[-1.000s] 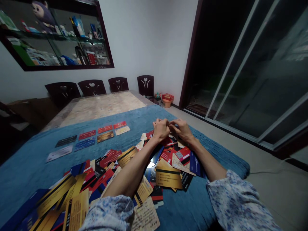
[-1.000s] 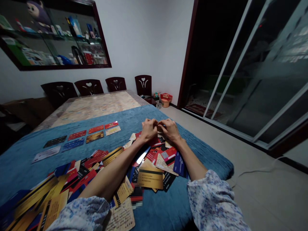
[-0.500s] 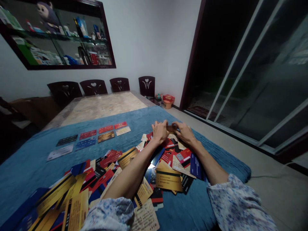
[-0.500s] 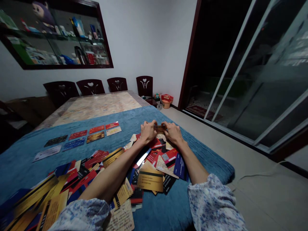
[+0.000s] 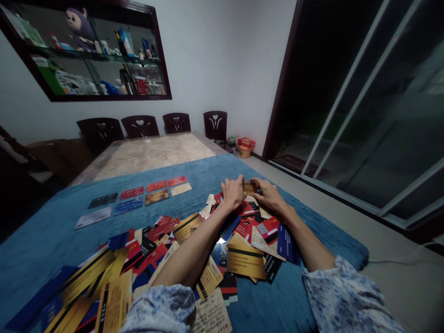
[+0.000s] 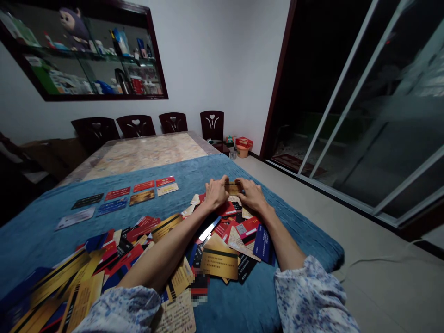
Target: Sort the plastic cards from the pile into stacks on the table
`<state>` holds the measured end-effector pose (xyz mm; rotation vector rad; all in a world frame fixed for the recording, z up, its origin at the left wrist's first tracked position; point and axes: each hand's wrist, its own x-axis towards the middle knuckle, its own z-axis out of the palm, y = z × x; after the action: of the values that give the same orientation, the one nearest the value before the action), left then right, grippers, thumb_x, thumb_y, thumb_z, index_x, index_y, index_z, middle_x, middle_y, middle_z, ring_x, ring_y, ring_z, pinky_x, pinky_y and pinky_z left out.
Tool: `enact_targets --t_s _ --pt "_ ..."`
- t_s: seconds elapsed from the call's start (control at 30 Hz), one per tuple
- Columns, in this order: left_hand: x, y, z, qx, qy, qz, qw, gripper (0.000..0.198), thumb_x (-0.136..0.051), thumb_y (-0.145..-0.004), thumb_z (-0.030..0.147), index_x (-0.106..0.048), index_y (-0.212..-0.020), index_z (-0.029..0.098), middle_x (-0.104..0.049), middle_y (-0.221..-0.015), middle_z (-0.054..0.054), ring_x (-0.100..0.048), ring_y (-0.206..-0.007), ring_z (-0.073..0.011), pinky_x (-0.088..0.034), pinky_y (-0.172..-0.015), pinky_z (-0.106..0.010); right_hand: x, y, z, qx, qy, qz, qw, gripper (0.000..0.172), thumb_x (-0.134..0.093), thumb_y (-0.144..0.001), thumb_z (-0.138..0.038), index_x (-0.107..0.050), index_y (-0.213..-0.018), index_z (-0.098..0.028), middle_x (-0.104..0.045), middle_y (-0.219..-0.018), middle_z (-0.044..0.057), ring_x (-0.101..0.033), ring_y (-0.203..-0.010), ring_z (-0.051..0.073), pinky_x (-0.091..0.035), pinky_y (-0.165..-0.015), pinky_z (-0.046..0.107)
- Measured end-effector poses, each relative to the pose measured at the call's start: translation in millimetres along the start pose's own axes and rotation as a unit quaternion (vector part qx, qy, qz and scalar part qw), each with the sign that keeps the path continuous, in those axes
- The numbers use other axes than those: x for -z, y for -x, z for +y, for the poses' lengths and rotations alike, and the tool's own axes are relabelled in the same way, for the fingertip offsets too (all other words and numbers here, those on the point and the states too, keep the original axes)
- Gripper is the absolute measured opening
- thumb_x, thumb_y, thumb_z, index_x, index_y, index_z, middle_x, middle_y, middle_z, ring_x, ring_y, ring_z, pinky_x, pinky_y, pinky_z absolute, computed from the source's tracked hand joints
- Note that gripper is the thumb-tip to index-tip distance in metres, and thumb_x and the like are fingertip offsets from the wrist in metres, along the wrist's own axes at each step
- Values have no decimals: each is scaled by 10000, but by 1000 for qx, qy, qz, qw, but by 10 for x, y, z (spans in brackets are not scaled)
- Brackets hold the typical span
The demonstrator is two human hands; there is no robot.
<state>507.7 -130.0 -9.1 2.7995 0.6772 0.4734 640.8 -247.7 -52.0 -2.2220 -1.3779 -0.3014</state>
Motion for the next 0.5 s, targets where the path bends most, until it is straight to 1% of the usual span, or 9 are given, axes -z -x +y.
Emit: enact_targets --t_s 0.17,0.33,0.5 --pt "11 -27 -19 -9 12 0 1000 338 -542 -851 180 -567 -1182 243 -717 -1076 -117 -577 -1090 -317 -428 -916 -457 -7 9 27 16 -3 0 1000 511 -624 -790 -256 -572 -1296 -199 -670 -1194 113 -576 -1048 273 -434 -860 389" --pt "65 -43 -16 4 28 -13 1000 344 -558 -834 192 -573 -1175 237 -721 -1083 -120 -590 -1090 -319 -439 -904 -458 43 21 -15 15 16 -18 1000 567 -634 -792 -287 -548 -1346 -206 -636 -1178 122 -540 -1060 292 -418 -835 390" --pt "120 -60 -11 19 27 -32 999 350 -560 -817 183 -585 -1162 235 -720 -1079 -117 -602 -1099 -313 -452 -894 -446 53 19 -56 19 40 -19 999 541 -618 -813 -282 -555 -1345 -202 -609 -1129 128 -520 -1045 297 -408 -822 389"
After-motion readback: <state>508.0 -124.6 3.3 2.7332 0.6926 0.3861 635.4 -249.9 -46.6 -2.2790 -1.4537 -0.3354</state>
